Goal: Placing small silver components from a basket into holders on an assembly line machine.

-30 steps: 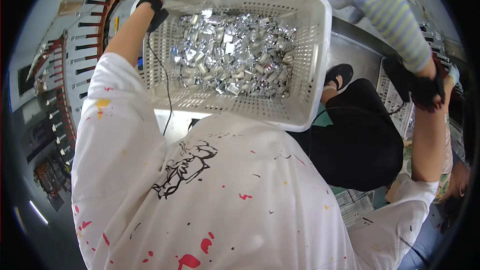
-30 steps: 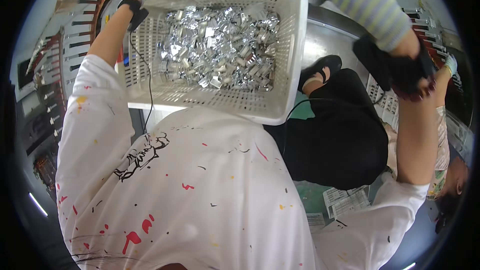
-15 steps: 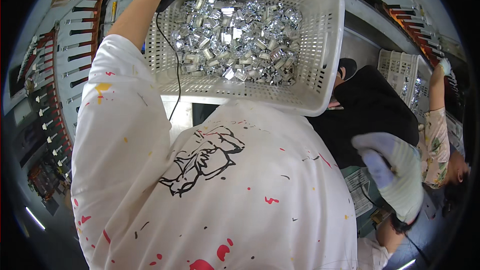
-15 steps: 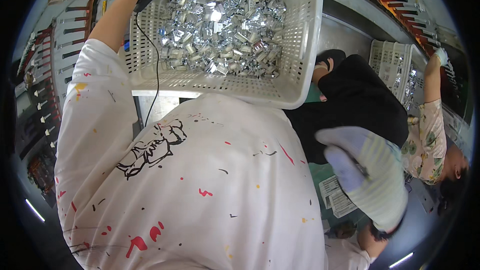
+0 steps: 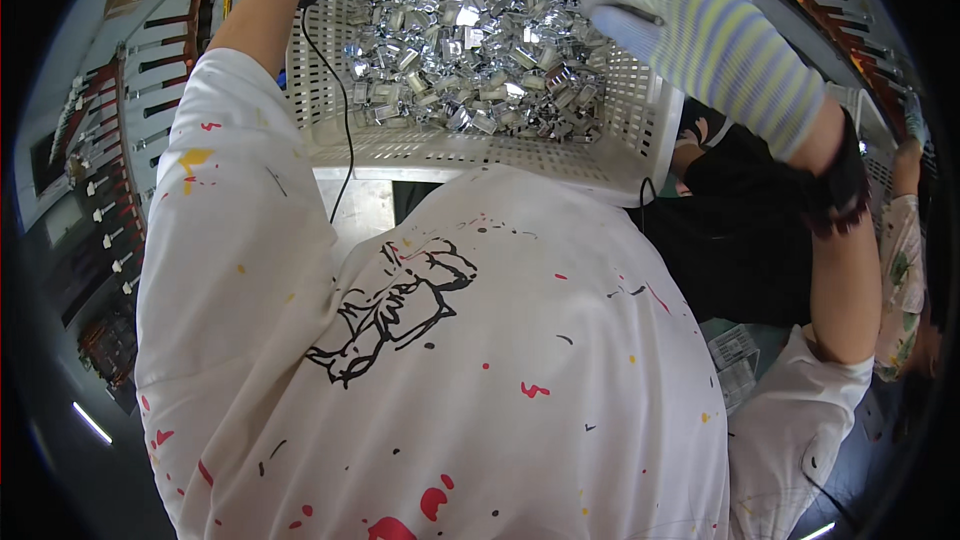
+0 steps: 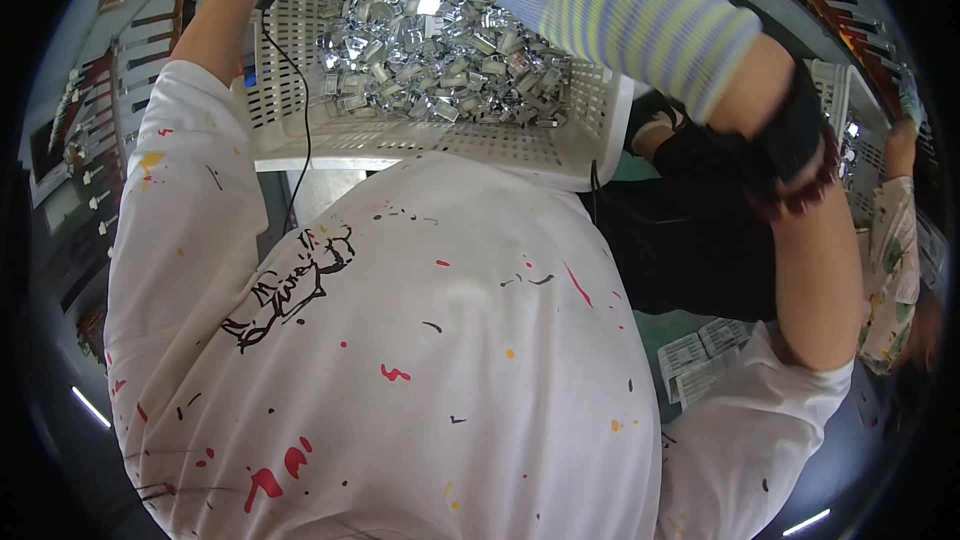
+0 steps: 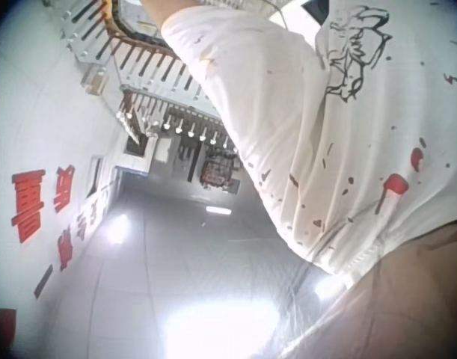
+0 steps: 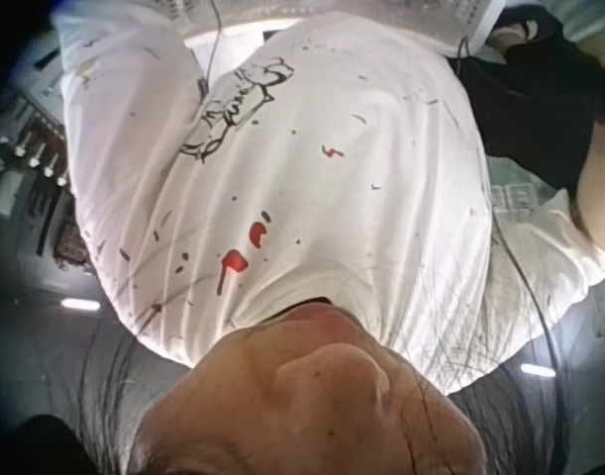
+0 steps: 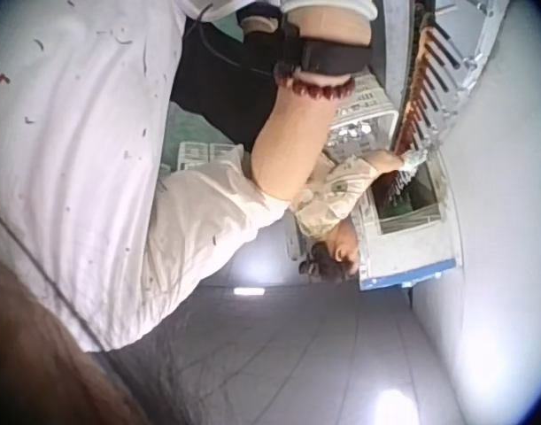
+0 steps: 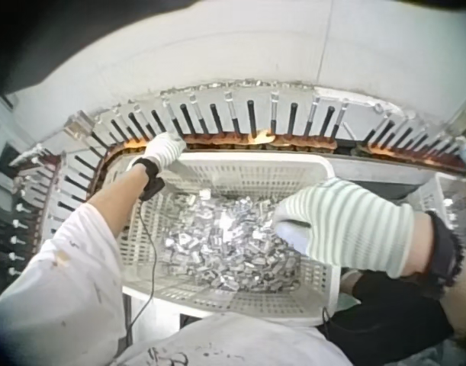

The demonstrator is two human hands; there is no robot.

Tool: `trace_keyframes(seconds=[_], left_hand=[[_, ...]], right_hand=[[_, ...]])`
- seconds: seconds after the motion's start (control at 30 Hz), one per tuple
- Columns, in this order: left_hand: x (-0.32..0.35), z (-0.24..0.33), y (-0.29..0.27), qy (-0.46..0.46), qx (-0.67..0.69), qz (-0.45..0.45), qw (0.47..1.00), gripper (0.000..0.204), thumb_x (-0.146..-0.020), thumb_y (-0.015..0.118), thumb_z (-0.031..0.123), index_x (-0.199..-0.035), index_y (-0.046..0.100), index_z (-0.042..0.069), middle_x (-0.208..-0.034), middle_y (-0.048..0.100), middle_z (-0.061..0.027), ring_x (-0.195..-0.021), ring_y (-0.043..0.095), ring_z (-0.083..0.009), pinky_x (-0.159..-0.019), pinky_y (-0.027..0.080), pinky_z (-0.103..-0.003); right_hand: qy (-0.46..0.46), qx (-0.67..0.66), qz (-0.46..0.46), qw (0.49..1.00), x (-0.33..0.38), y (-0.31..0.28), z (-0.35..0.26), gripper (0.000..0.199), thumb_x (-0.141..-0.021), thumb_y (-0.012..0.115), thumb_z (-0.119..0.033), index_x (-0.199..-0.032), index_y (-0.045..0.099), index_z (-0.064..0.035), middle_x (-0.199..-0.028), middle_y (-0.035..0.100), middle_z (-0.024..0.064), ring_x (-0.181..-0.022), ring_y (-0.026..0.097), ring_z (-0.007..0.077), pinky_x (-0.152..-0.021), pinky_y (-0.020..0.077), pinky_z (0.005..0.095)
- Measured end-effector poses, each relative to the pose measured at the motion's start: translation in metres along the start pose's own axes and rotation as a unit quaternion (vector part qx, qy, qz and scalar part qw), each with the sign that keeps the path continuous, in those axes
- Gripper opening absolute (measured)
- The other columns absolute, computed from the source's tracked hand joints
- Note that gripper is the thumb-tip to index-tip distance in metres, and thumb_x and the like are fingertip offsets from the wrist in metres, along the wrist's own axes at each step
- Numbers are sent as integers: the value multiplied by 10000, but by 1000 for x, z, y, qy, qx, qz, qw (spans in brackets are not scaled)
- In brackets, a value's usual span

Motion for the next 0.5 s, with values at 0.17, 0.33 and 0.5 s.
trace_keyframes(seconds=[0.17, 0.33, 0.5], left_hand=[[-2, -14, -5, -19, 93, 121, 988, 227, -820, 508, 168, -873, 708, 73, -906, 678, -120, -853, 647, -276, -747, 518, -371], [14, 10, -34, 37, -129, 43, 990, 365, -881, 432, 360, -1016, 620, 78, -1082, 612, -159, -982, 576, -359, -821, 459, -473], [25, 20, -14, -203, 250, 89, 943, 374, -857, 461, 383, -1045, 651, 122, -967, 646, -189, -936, 608, -354, -823, 469, -433]], right_hand=[[-28, 108, 12, 994, 25, 31, 43, 209, -872, 569, -205, -966, 656, -41, -838, 656, 159, -746, 633, 324, -664, 510, 377], [-42, 150, -25, 987, 68, 42, 30, 140, -792, 563, -185, -822, 648, -78, -711, 629, 131, -665, 621, 331, -609, 497, 433], [-49, 201, -37, 978, 69, 79, 11, 129, -724, 597, -88, -785, 710, -79, -715, 674, 113, -690, 672, 267, -609, 510, 397]])
Point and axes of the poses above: each hand's wrist, its own x-axis away from the middle knuckle, its own y-axis out of the palm, z = x × y, the point moved 1 cm from there along -x, towards the middle knuckle
